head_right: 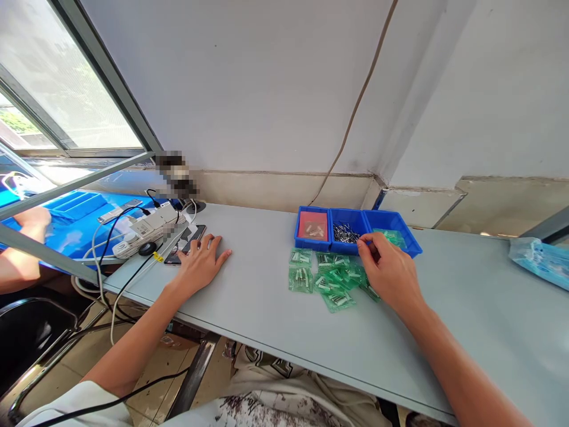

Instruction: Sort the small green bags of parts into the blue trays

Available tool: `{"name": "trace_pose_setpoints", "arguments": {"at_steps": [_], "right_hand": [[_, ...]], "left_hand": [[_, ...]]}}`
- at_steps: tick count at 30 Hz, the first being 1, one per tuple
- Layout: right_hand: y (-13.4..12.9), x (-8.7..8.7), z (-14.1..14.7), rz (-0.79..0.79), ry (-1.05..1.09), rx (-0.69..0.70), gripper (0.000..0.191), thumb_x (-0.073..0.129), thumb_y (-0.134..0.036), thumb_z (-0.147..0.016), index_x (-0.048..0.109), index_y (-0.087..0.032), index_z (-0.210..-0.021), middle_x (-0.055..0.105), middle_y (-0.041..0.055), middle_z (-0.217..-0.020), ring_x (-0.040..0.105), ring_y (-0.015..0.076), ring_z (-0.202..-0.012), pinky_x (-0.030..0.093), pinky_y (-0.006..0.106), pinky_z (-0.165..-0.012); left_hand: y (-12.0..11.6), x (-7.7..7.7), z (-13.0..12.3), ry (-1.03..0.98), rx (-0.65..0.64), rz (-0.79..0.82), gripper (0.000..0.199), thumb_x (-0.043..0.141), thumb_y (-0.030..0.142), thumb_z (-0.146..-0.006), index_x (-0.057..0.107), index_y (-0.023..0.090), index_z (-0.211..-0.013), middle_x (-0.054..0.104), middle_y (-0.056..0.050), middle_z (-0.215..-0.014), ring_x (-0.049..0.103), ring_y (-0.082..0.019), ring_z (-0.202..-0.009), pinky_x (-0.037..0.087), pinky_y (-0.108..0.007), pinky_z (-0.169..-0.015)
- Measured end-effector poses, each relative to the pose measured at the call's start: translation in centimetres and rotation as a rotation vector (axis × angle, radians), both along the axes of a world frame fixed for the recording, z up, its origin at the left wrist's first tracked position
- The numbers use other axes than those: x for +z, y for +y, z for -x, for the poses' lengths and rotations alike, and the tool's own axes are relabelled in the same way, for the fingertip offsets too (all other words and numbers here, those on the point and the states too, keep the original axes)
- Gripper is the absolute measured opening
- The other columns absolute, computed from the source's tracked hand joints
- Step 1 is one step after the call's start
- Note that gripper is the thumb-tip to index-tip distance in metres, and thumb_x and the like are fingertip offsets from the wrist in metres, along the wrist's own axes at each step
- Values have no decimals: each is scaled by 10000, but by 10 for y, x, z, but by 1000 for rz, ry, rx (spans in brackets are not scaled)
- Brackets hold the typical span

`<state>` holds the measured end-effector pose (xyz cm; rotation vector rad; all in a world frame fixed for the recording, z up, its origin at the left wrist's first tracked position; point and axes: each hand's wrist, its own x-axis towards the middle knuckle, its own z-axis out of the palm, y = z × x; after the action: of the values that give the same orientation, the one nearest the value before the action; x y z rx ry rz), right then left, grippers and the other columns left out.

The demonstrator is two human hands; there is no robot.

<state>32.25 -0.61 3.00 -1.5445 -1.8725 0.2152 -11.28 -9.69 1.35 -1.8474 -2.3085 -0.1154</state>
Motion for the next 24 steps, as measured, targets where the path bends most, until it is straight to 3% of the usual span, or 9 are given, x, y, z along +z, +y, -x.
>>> {"name": "trace_pose_setpoints", "arguments": {"at_steps": [7,15,24], "right_hand": [[-2,1,1,12,-7,1,374,503,-592,-1038,667,-257,-1053,695,46,-791,595,227,-652,438,367,-672],[0,-2,0,-23,17,35,498,443,-713,-1048,657,-263,-1024,674,44,-757,572,245,-638,411,386,-641],[1,-3,-1,-41,20,37,332,523,-568,-1038,665,-268,-1017,657,24,-738,551,203,-604,405,361,-616]], "left_hand": [[1,-4,1,4,-8,-10,546,371,577,-1136,537,253,-1543,538,-218,-1589,503,-467,-1380,384,-911,-1070],[-1,4,-6,4,19,45,560,336,533,-1159,493,216,-1593,503,-218,-1656,494,-437,-1449,394,-903,-1099],[0,4,-7,15,37,60,565,359,542,-1149,502,231,-1598,502,-213,-1654,492,-442,-1461,403,-857,-1130]]}}
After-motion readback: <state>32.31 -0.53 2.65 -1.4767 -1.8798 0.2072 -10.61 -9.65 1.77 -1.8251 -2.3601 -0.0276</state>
